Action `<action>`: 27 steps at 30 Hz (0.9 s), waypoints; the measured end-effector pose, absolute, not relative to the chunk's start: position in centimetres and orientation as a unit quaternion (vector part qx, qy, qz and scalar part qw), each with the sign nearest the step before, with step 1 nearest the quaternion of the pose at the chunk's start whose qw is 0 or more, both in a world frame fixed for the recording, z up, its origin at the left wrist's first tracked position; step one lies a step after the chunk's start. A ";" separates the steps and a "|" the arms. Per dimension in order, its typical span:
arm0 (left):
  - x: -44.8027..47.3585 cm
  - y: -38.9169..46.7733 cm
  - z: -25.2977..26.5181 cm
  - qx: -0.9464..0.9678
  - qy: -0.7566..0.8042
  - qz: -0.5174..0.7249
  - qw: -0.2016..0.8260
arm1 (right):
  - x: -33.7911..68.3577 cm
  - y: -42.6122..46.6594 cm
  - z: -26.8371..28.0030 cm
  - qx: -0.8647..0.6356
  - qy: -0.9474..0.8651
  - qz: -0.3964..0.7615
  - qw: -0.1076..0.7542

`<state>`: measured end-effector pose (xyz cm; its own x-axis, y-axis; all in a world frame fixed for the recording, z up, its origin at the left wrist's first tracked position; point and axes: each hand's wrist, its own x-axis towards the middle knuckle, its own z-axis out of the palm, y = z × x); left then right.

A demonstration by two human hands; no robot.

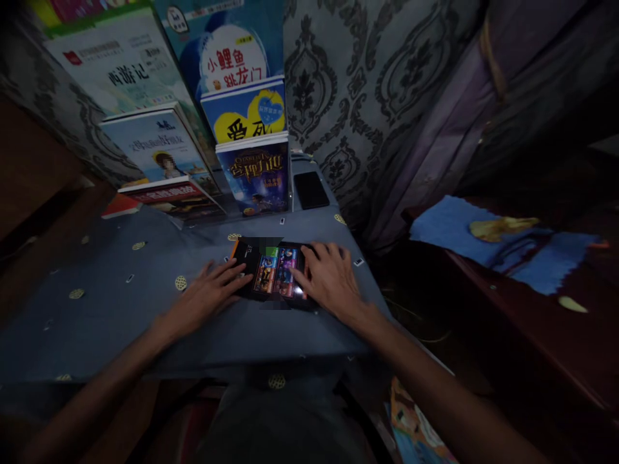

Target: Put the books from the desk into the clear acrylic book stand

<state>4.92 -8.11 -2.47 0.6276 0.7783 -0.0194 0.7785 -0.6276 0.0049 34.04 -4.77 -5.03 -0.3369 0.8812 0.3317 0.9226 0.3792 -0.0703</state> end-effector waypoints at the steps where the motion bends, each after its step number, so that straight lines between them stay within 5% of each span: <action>1: 4.6 -7.5 -2.3 0.901 0.434 -0.006 0.004 | 34.3 -5.5 -4.9 -0.553 -0.815 -0.070 0.160; 10: 6.3 -4.5 -1.8 0.857 0.514 0.032 0.013 | 34.4 -11.7 -5.1 -0.480 -0.848 0.015 0.226; 20: 6.9 -6.7 -4.9 0.858 0.509 0.059 -0.038 | 26.4 -2.7 -2.6 -0.343 -0.884 0.192 0.254; 27: 6.9 -6.9 -5.1 0.863 0.503 0.017 -0.044 | 21.2 1.3 -4.1 -0.266 -0.918 0.245 0.166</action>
